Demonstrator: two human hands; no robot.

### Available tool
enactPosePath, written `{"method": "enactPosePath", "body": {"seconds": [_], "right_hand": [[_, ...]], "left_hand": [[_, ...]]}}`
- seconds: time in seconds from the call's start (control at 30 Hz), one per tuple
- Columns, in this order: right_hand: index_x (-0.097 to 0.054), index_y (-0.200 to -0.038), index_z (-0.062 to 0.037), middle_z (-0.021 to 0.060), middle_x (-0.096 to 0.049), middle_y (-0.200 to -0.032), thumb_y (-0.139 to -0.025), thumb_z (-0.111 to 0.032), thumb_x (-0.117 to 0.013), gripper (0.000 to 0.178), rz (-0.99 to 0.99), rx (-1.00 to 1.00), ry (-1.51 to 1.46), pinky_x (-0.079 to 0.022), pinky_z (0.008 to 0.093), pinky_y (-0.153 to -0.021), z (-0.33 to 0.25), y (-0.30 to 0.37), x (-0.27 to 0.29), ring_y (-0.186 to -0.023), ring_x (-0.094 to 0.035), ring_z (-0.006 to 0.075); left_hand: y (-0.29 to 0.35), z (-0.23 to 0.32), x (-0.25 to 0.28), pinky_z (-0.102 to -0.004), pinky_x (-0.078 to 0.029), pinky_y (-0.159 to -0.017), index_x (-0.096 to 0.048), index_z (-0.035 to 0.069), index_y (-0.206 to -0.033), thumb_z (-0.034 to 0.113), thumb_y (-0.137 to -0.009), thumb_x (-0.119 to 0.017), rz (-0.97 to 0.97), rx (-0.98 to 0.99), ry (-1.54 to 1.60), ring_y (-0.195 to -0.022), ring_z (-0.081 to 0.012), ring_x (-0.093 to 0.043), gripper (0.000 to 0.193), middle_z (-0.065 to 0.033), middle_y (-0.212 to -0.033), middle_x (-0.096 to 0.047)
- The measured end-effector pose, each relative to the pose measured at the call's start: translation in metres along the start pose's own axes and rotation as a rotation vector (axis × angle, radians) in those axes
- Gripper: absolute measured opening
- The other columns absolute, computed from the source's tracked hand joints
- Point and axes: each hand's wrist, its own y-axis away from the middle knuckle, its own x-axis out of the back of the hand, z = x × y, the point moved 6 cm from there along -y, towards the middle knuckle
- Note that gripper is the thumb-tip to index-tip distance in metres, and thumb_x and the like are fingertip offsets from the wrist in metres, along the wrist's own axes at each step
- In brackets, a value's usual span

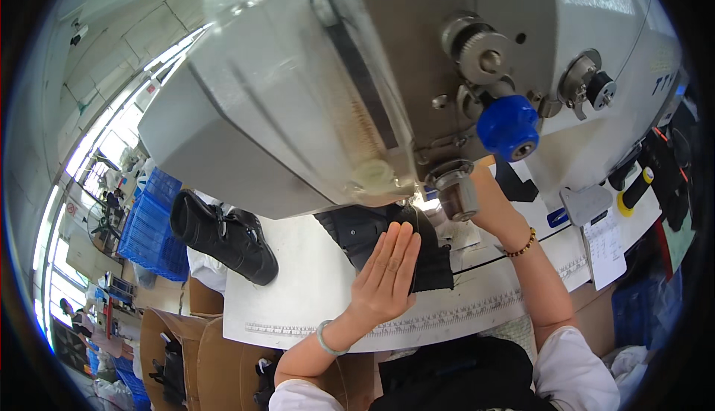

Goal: The person sews and assembles black boot upper components using an industrial sewing machine.

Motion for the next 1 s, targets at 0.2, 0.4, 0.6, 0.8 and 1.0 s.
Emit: {"method": "enactPosePath", "body": {"seconds": [0.2, 0.4, 0.6, 0.8, 1.0], "right_hand": [[-0.058, -0.075, 0.0043, 0.0161, -0.054, -0.07, -0.078, -0.003, -0.055, 0.008, 0.166, 0.086, 0.022, -0.039, 0.0353, -0.056, -0.006, -0.002, 0.001, -0.062, -0.051, 0.0311], [-0.059, -0.076, 0.0011, 0.016, -0.054, -0.067, -0.074, 0.002, -0.053, 0.006, 0.175, -0.018, -0.152, -0.04, 0.0375, -0.058, 0.031, 0.008, -0.014, -0.066, -0.051, 0.0317], [-0.054, -0.071, 0.001, 0.0155, -0.052, -0.063, -0.075, 0.001, -0.053, 0.005, 0.156, 0.125, 0.078, -0.04, 0.0368, -0.055, 0.016, 0.005, -0.011, -0.066, -0.051, 0.0315], [-0.053, -0.069, 0.0013, 0.0157, -0.051, -0.066, -0.075, 0.002, -0.053, 0.006, 0.193, 0.16, 0.141, -0.039, 0.0362, -0.053, 0.009, 0.005, -0.007, -0.061, -0.05, 0.0319], [-0.052, -0.068, 0.001, 0.0157, -0.051, -0.066, -0.074, 0.003, -0.054, 0.006, 0.194, 0.175, 0.18, -0.039, 0.0367, -0.054, 0.006, 0.007, -0.007, -0.062, -0.05, 0.0326]], "left_hand": [[-0.001, 0.004, 0.006, -0.0381, -0.043, -0.092, -0.052, -0.012, -0.109, 0.012, -0.062, -0.047, -0.048, -0.042, -0.059, -0.109, -0.0361, -0.051, 0.053, -0.0244, -0.112, -0.054], [0.0, 0.002, 0.01, -0.0381, -0.044, -0.091, -0.054, -0.013, -0.106, 0.013, -0.066, -0.041, -0.013, -0.062, 0.0, -0.106, -0.0364, -0.053, 0.049, -0.0247, -0.108, -0.056], [-0.003, 0.003, 0.009, -0.0383, -0.044, -0.091, -0.054, -0.013, -0.105, 0.012, -0.068, -0.038, -0.029, -0.059, -0.035, -0.107, -0.0362, -0.053, 0.047, -0.0253, -0.108, -0.056], [-0.004, 0.003, 0.007, -0.0378, -0.043, -0.092, -0.053, -0.014, -0.106, 0.011, -0.067, -0.039, -0.02, -0.056, -0.027, -0.107, -0.0361, -0.052, 0.048, -0.0255, -0.109, -0.055], [-0.003, 0.003, 0.008, -0.0378, -0.044, -0.091, -0.053, -0.013, -0.106, 0.01, -0.066, -0.04, -0.021, -0.051, -0.023, -0.107, -0.0358, -0.052, 0.048, -0.0256, -0.11, -0.055]]}}
